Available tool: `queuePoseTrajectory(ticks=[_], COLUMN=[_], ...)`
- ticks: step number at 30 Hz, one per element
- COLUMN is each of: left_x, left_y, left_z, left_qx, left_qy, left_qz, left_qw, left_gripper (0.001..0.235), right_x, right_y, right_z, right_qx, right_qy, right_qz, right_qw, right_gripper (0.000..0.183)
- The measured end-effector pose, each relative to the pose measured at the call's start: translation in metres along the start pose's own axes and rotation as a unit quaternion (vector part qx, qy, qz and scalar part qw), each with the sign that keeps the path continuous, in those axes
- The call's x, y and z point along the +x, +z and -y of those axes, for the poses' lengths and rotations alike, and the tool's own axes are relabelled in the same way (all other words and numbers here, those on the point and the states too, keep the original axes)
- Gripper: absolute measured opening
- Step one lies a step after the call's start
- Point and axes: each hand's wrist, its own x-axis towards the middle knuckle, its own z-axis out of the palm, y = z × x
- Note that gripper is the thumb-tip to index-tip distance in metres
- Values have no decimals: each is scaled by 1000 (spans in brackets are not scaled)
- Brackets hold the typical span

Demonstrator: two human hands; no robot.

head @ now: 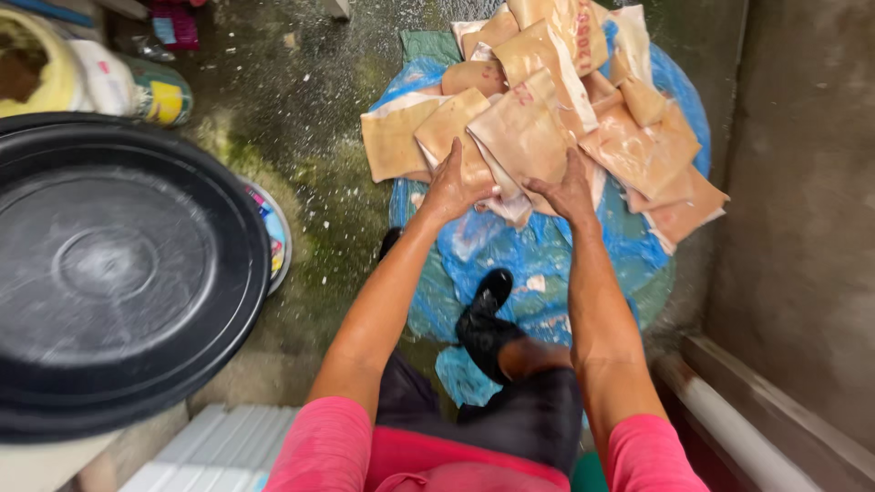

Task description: The person picks up stacks of raw meat from a blue plastic sheet, washes them by hand in a green bucket of water, and places the cleaned pieces into a blue plastic basket. The process is repeated for multiple batches of meat.

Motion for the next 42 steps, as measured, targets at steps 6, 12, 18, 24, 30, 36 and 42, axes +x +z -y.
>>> queuePoseTrajectory(ticks=[6,12,18,24,30,36,42], left_x=[96,142,154,156,152,131,114], left_y=[-11,-4,-1,-11,10,-21,-68], left_z=[90,181,146,173,201,184,116], left_qx=[164,140,208,198,-304,-470,-515], left_qy=[-79,37,-131,-124,-177,-46,57], left_qz=[93,67,80,23,137,130,204], left_qw=[979,987,966,972,926,872,831], left_gripper=[142,144,135,111,64,64,64], right_x=[115,135,140,120,74,28,-18], right_y=[43,51,45,45,71,67,52], right_z=[-101,-91,-121,-120,-101,-48,-41], right_qx=[-104,-70,-202,30,407,260,404], right_qy=[-49,93,63,136,38,15,-131], right_qz=[-55,-22,-57,9,-10,-169,-223], right_qw=[992,993,976,990,912,950,878], right_gripper=[134,108,90,91,69,56,61])
